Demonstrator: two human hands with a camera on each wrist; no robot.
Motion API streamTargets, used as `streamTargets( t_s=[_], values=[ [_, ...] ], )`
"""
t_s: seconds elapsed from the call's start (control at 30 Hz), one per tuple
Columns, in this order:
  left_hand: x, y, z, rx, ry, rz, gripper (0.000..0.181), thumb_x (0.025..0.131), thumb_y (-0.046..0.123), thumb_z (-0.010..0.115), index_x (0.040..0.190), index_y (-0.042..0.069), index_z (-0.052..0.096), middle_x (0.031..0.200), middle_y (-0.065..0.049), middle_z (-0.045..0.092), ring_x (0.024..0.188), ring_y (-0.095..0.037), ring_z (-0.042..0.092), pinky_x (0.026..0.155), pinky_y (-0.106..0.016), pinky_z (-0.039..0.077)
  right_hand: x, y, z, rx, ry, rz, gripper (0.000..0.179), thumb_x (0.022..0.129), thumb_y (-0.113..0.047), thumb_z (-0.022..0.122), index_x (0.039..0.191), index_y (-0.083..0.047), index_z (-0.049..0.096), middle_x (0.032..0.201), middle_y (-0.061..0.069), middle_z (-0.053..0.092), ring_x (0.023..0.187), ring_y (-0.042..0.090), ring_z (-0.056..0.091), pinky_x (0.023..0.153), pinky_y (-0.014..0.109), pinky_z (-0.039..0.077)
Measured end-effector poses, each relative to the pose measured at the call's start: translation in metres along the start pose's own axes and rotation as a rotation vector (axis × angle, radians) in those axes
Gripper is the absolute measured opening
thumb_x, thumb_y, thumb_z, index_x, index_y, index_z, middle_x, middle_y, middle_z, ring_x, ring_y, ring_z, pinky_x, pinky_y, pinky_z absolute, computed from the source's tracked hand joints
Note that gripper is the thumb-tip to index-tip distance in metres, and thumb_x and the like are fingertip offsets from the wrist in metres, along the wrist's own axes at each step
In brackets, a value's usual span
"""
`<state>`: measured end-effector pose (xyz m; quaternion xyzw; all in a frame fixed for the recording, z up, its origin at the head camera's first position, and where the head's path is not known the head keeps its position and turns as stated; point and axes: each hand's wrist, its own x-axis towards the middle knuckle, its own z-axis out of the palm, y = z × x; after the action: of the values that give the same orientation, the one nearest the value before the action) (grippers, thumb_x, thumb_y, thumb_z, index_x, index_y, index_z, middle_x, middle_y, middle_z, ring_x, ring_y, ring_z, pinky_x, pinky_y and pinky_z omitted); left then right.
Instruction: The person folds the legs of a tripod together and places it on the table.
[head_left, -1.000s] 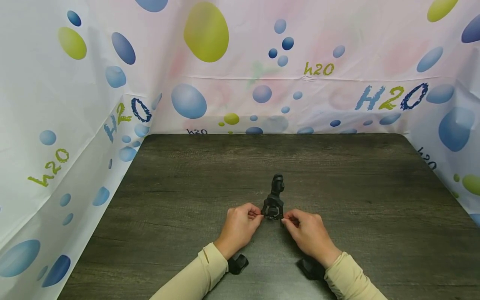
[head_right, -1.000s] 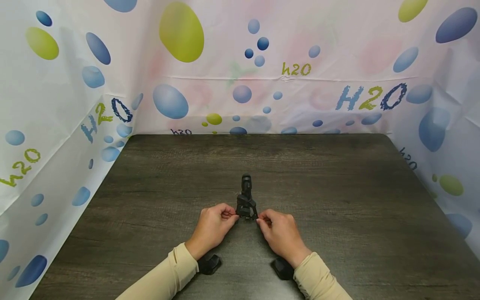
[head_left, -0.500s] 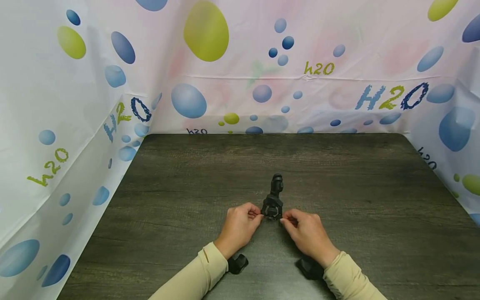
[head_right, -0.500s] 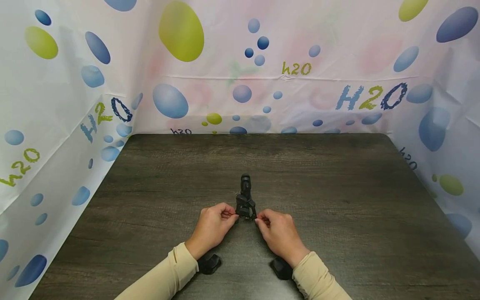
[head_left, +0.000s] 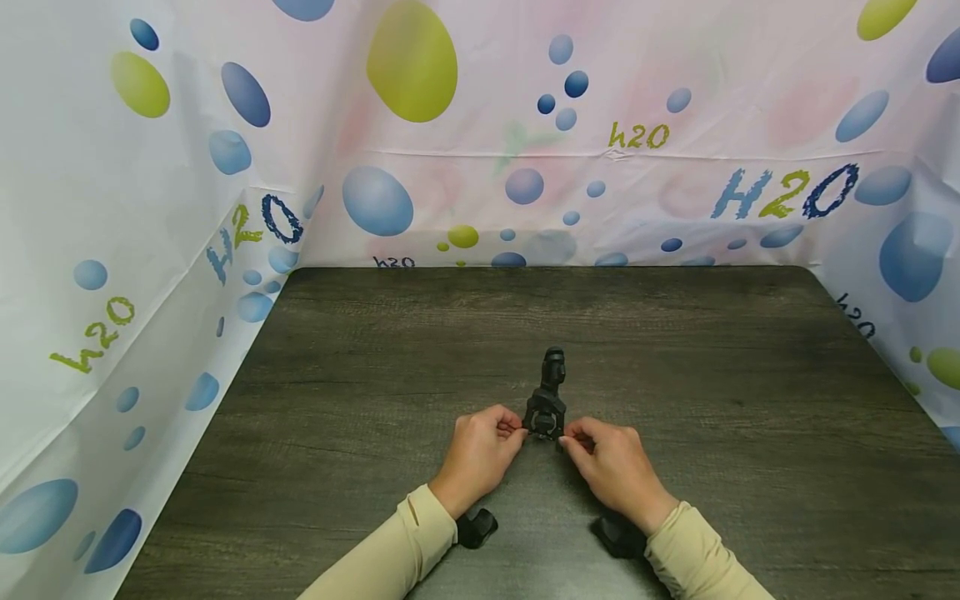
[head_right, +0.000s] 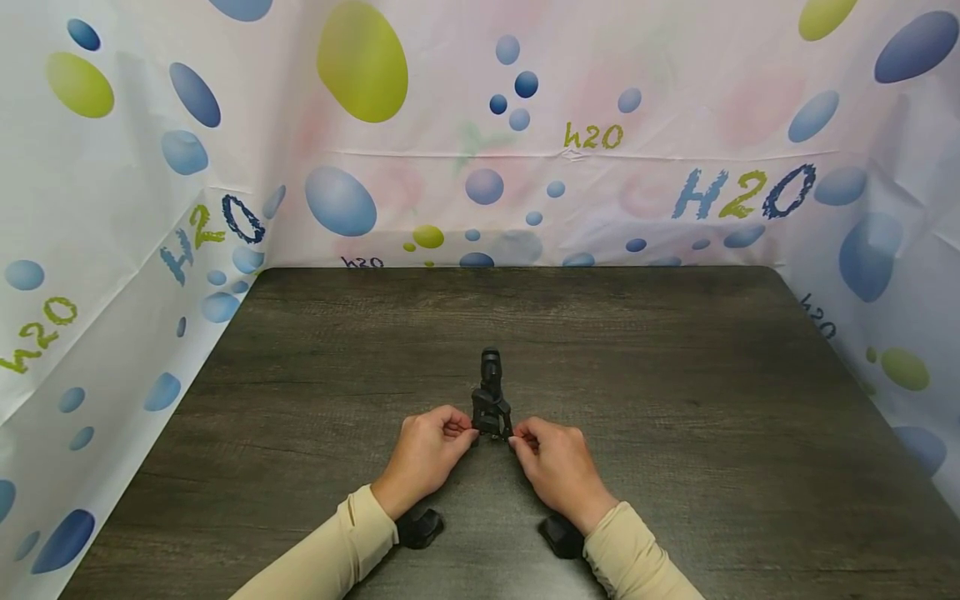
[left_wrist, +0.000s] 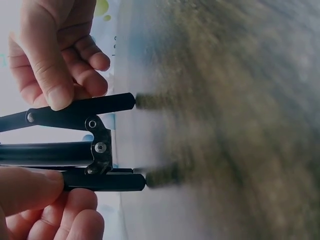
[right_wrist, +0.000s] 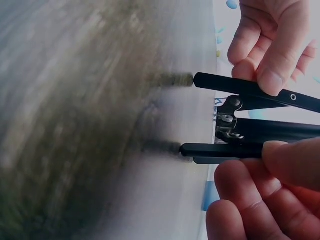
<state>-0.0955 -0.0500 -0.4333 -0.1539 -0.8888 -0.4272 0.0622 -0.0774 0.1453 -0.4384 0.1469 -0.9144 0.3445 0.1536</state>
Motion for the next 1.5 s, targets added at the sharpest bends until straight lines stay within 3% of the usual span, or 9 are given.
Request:
streamTargets(
  t_s=[0.37, 0.8, 1.5],
  values=[
    [-0.0014, -0.0023, 0.003, 0.0, 0.033, 0.033, 0.006, 0.086, 0.003, 0.077, 0.087, 0.005, 0.071, 0.08, -0.003, 0.072, 0.071, -0.011, 0.069, 0.061, -0.022, 0.055, -0.0017, -0.0001, 0.0022, -0.009, 0.009, 0.006, 0.014, 0.081, -0.001, 0.081, 0.084, -0.011, 0.072, 0.073, -0.005, 0.069, 0.062, 0.006, 0.063, 0.055, 0.027, 0.052],
    [-0.0017, -0.0018, 0.0031, -0.012, 0.029, 0.021, 0.006, 0.087, 0.003, 0.077, 0.087, 0.005, 0.071, 0.082, -0.005, 0.072, 0.073, -0.013, 0.07, 0.062, -0.022, 0.055, -0.0029, 0.0002, 0.0031, -0.01, 0.018, 0.009, 0.014, 0.081, 0.0, 0.081, 0.084, -0.01, 0.072, 0.073, -0.004, 0.069, 0.061, 0.006, 0.062, 0.055, 0.027, 0.051],
    [0.0036, -0.0045, 0.0027, -0.011, 0.061, 0.043, 0.004, 0.088, 0.003, 0.076, 0.089, 0.003, 0.072, 0.082, -0.006, 0.073, 0.073, -0.014, 0.07, 0.062, -0.023, 0.055, -0.0078, -0.0097, 0.0073, 0.073, -0.011, 0.06, 0.011, 0.083, -0.004, 0.081, 0.085, -0.012, 0.073, 0.075, -0.006, 0.07, 0.066, 0.006, 0.066, 0.059, 0.026, 0.054]
  ],
)
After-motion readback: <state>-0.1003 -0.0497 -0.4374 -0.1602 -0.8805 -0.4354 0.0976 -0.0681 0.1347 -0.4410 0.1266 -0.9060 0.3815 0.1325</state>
